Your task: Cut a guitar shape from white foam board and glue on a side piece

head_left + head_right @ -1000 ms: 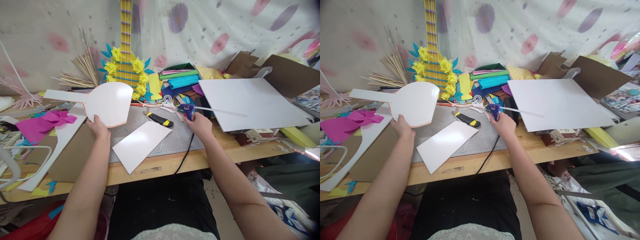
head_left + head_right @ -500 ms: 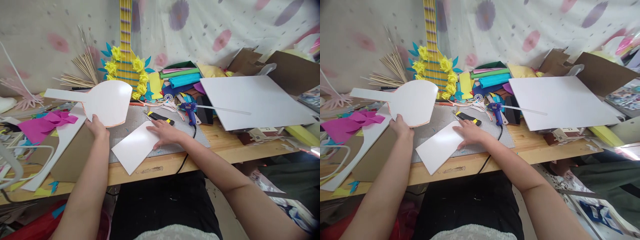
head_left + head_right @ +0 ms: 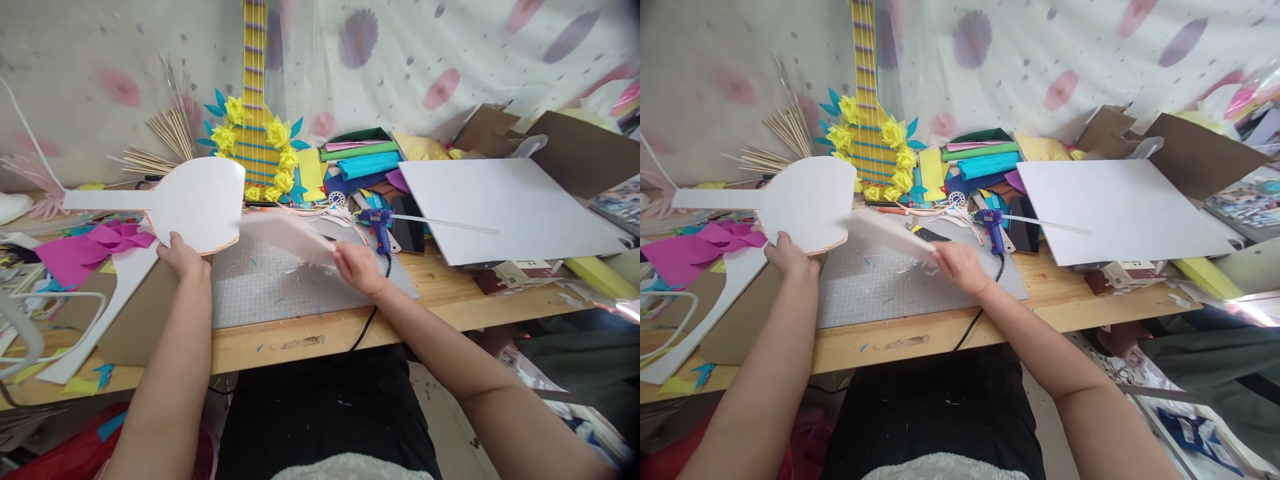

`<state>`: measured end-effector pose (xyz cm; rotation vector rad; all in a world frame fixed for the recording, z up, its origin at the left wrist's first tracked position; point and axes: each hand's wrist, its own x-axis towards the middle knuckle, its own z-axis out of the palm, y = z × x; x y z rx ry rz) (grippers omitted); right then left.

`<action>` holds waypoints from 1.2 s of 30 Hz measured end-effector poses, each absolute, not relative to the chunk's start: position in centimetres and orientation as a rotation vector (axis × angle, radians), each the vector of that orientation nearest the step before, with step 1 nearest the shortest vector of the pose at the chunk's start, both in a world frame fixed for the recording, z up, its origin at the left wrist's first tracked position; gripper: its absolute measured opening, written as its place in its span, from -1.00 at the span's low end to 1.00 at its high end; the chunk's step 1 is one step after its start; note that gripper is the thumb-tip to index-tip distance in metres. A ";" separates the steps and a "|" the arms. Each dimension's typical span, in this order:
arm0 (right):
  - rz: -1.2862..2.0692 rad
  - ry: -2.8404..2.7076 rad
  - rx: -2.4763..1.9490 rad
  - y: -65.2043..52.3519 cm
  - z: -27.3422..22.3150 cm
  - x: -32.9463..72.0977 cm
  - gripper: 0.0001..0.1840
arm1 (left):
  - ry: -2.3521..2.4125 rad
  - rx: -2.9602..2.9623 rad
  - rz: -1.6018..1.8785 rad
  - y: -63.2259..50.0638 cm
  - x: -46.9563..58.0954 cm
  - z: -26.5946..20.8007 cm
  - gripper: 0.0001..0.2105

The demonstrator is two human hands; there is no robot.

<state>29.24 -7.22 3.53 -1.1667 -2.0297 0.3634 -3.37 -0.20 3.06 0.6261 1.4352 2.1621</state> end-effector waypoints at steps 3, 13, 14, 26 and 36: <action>0.359 -1.438 -1.419 -5.0 3.9 28.6 -0.55 | 1.339 0.539 2.282 -0.3 -2.5 3.3 -0.85; 0.883 -1.077 -1.300 -0.8 -0.1 24.5 -0.64 | 1.350 0.667 2.240 -0.6 0.6 2.6 -0.82; 0.897 -1.075 -1.302 -1.1 -0.4 24.4 -0.64 | 1.352 0.679 2.242 -0.6 0.8 2.6 -0.82; 1.044 -0.891 -1.309 -2.0 -0.8 23.7 -0.64 | 1.358 0.695 2.283 -0.7 1.0 2.0 -0.79; 1.105 -0.846 -1.125 -2.5 -0.7 23.6 -0.57 | 1.420 0.761 2.271 0.0 0.4 0.9 -0.75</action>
